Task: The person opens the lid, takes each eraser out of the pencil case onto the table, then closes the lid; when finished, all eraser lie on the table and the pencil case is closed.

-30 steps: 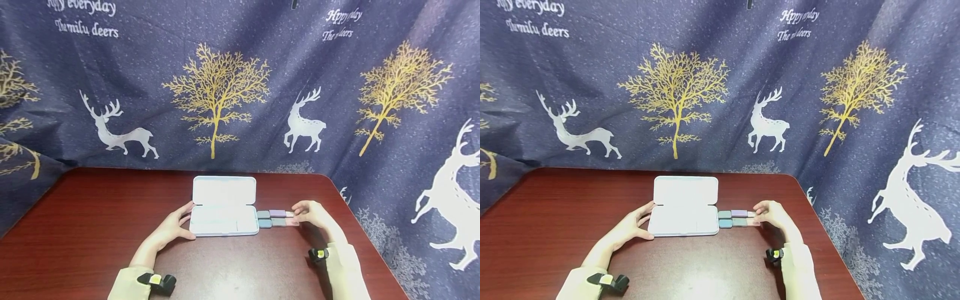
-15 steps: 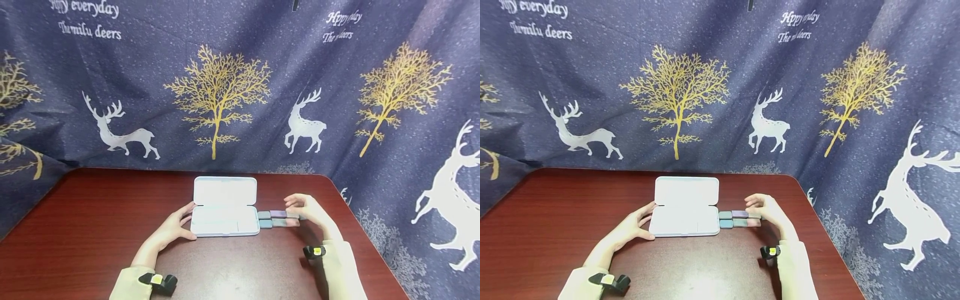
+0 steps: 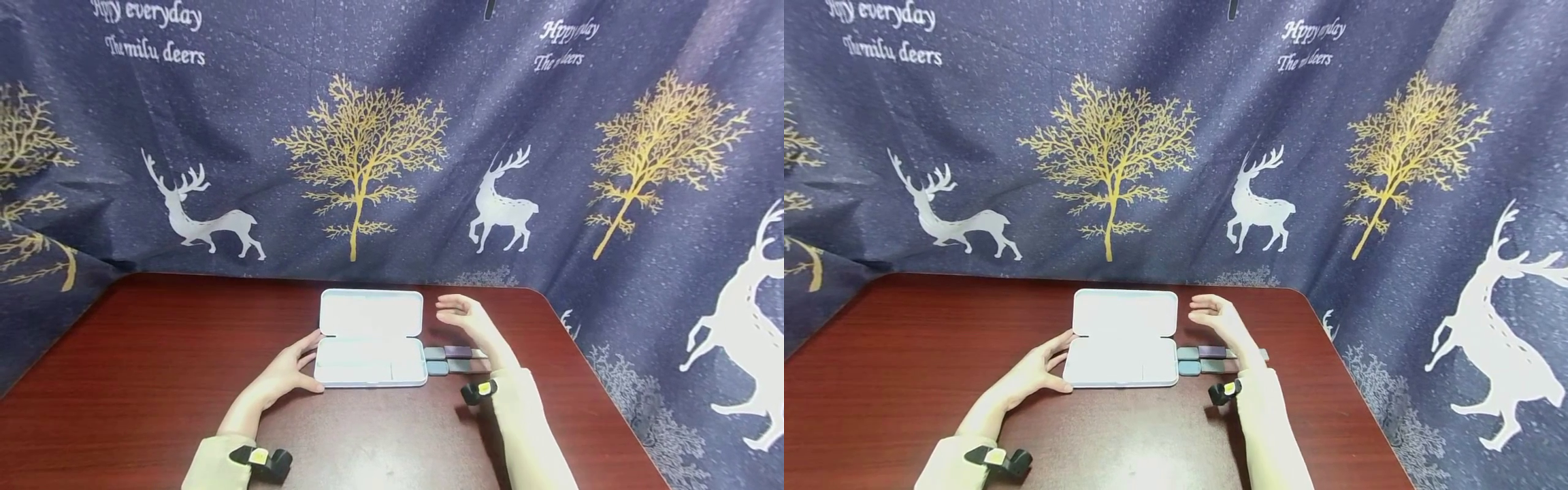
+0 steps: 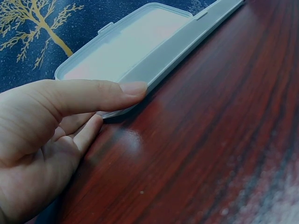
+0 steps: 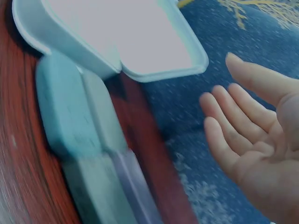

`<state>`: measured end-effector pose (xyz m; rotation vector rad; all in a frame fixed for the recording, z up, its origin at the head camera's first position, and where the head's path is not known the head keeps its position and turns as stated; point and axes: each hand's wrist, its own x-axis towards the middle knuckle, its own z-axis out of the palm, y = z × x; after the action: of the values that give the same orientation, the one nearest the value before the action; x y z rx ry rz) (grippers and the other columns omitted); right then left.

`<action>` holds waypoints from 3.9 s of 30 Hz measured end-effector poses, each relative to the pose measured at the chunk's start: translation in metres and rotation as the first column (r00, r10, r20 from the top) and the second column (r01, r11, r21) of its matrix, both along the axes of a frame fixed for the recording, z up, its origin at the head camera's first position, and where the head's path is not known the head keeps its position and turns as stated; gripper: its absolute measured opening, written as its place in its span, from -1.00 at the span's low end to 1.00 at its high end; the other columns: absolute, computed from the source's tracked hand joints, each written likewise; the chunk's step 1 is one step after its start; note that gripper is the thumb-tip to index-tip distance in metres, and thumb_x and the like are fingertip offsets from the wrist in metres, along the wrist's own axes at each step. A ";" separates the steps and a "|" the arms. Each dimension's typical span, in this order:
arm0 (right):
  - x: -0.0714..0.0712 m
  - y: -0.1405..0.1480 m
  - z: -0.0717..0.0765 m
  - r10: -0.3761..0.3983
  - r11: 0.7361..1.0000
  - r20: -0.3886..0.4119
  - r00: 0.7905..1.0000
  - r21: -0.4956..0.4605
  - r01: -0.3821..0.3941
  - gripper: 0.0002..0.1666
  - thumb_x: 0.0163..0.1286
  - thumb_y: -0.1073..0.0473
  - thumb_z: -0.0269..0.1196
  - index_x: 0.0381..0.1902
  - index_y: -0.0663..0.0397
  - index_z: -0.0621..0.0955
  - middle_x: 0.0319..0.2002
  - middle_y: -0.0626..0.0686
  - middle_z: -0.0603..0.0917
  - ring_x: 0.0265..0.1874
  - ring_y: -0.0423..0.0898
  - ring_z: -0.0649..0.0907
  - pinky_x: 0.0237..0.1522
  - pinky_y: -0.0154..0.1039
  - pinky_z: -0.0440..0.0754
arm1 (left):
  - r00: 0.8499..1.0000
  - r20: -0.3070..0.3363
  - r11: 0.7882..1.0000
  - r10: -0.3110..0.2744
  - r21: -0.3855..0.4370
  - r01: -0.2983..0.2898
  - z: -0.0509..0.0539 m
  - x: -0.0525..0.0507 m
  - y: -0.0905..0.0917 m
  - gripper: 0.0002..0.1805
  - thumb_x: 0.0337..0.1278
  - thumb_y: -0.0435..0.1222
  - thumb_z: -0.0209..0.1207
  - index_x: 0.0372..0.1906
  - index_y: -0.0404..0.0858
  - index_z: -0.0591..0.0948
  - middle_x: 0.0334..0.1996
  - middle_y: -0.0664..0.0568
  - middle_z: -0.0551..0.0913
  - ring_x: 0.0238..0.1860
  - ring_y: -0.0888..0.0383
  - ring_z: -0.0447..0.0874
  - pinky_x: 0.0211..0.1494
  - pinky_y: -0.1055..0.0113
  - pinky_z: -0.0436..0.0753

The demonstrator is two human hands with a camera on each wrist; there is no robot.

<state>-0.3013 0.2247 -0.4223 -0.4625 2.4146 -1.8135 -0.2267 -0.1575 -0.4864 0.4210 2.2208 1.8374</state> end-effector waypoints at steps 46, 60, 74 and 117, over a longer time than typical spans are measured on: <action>0.031 -0.015 0.001 0.149 0.985 0.056 0.987 0.078 -0.153 -0.63 0.39 0.16 0.20 -0.05 0.41 0.61 -0.02 0.33 0.67 -0.05 -0.08 0.67 0.16 -0.07 0.65 | 0.999 0.035 0.999 0.023 -0.025 -0.023 -0.001 0.000 0.001 0.29 -0.40 -0.58 0.47 0.52 -0.45 -0.07 0.45 -0.49 0.05 0.44 -0.38 0.12 0.33 0.20 0.58; 0.034 -0.011 -0.012 0.300 0.953 0.087 0.950 0.013 -0.302 -0.30 0.22 0.35 0.32 0.28 0.49 0.37 0.28 0.46 0.43 0.32 0.28 0.42 0.42 -0.04 0.45 | 0.999 0.043 1.000 0.026 -0.013 -0.026 0.000 0.001 0.002 0.29 -0.43 -0.60 0.47 0.53 -0.38 -0.02 0.46 -0.48 0.04 0.45 -0.39 0.08 0.34 0.21 0.56; 0.038 -0.013 -0.019 0.322 0.945 0.156 0.934 0.013 -0.328 -0.06 0.14 0.41 0.37 0.42 0.45 0.18 0.41 0.42 0.25 0.44 0.30 0.22 0.51 0.22 0.14 | 0.995 0.086 0.998 0.047 -0.042 -0.043 0.004 0.003 0.002 0.01 0.09 -0.21 0.36 0.55 -0.25 0.03 0.49 -0.34 0.05 0.47 -0.34 0.08 0.43 -0.01 0.47; 0.041 -0.020 -0.041 0.303 0.948 0.058 0.951 0.087 -0.307 -0.09 0.01 0.44 0.46 0.32 0.36 0.32 0.34 0.37 0.38 0.42 0.29 0.28 0.48 0.10 0.28 | 0.998 0.030 0.996 0.062 -0.063 -0.061 0.002 0.004 -0.002 0.08 -0.22 -0.41 0.49 0.47 -0.44 0.15 0.41 -0.45 0.17 0.39 -0.39 0.24 0.31 0.14 0.61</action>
<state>-0.2605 0.2043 -0.4629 -0.7329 2.2380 -1.5563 -0.2227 -0.1592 -0.4842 0.3130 2.2868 1.7865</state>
